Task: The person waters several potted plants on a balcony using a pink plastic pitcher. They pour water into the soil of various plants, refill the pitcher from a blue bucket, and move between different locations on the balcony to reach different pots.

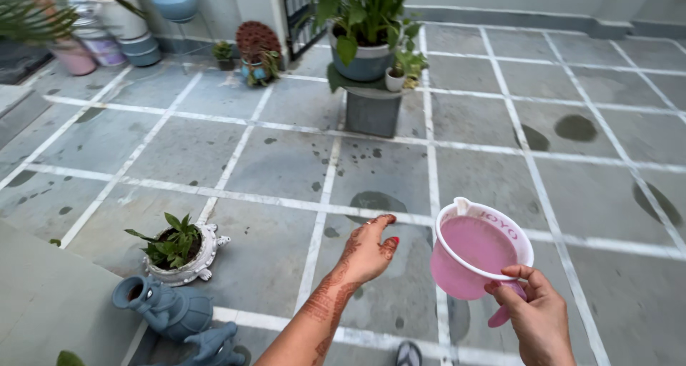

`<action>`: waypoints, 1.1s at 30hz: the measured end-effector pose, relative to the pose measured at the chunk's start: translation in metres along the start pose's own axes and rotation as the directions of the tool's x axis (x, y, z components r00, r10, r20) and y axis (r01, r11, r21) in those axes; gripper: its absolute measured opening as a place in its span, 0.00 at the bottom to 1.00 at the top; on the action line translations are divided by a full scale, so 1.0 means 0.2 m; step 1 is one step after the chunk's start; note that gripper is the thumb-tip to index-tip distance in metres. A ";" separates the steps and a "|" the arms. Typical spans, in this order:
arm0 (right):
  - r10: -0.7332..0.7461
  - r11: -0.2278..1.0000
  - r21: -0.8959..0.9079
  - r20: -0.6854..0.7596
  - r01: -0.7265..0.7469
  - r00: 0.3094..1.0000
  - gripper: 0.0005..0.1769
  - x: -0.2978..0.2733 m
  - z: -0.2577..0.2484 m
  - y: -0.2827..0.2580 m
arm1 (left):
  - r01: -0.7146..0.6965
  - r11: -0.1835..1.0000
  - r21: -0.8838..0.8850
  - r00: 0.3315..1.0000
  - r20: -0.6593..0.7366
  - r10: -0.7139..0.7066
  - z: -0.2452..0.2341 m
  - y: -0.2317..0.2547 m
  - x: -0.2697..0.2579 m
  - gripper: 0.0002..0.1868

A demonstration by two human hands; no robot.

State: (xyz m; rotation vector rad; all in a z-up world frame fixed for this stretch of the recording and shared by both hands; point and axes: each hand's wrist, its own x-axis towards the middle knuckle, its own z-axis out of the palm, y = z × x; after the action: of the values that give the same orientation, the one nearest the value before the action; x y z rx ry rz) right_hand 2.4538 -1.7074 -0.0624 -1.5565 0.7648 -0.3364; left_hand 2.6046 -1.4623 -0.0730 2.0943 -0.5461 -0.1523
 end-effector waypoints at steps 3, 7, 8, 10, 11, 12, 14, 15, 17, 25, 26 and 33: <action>-0.037 0.999 0.002 0.046 0.037 0.998 0.19 0.33 0.11 -0.06 | 0.080 0.997 0.000 0.995 -0.065 -0.080 -0.06 -0.05 0.25 0.25; -0.058 0.998 -0.016 0.150 0.061 0.987 0.20 0.81 0.23 -0.20 | 0.165 0.985 -0.058 0.975 -0.142 -0.171 -0.08 -0.07 0.59 0.25; -0.066 0.998 -0.010 0.169 0.069 0.983 0.19 0.92 0.25 -0.23 | 0.146 0.989 -0.034 0.974 -0.168 -0.150 -0.07 -0.07 0.68 0.25; -0.084 0.996 0.002 0.203 0.086 0.975 0.18 1.13 0.28 -0.30 | 0.160 0.987 -0.016 0.972 -0.173 -0.160 -0.05 -0.06 0.86 0.25; -0.078 0.997 -0.003 0.222 0.081 0.972 0.18 1.24 0.30 -0.34 | 0.165 0.986 -0.008 0.971 -0.174 -0.164 -0.04 -0.05 0.96 0.25; -0.074 0.997 -0.007 0.240 0.079 0.968 0.18 1.34 0.31 -0.36 | 0.169 0.986 -0.011 0.965 -0.200 -0.167 -0.02 -0.05 1.05 0.26; -0.084 0.996 -0.011 0.271 0.090 0.959 0.18 1.53 0.35 -0.40 | 0.182 0.983 -0.016 0.951 -0.252 -0.180 0.01 -0.06 1.19 0.26; -0.097 0.995 -0.009 0.283 0.104 0.954 0.17 1.62 0.37 -0.42 | 0.172 0.985 0.005 0.950 -0.267 -0.164 0.03 -0.07 1.26 0.26; -0.099 0.994 -0.012 0.304 0.107 0.948 0.17 1.75 0.43 -0.41 | 0.170 0.984 0.051 0.945 -0.292 -0.148 0.05 -0.10 1.33 0.26; -0.110 0.993 -0.002 0.373 0.120 0.921 0.18 2.19 0.80 -0.43 | 0.285 0.957 -0.048 0.889 -0.361 -0.283 -0.13 -0.30 1.59 0.28; -0.126 0.990 -0.014 0.369 0.141 0.921 0.19 2.24 0.86 -0.43 | 0.298 0.953 -0.050 0.884 -0.363 -0.295 -0.17 -0.34 1.63 0.28; -0.191 0.972 -0.049 0.406 0.231 0.894 0.19 2.65 1.41 -0.55 | 0.381 0.910 -0.162 0.817 -0.402 -0.413 -0.51 -0.63 2.05 0.28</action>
State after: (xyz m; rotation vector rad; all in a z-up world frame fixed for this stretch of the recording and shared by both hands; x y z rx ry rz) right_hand 3.0486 -1.8354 -0.1190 -1.7330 0.2949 -0.1305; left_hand 3.0426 -1.5049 -0.0788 2.0586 0.1695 0.0537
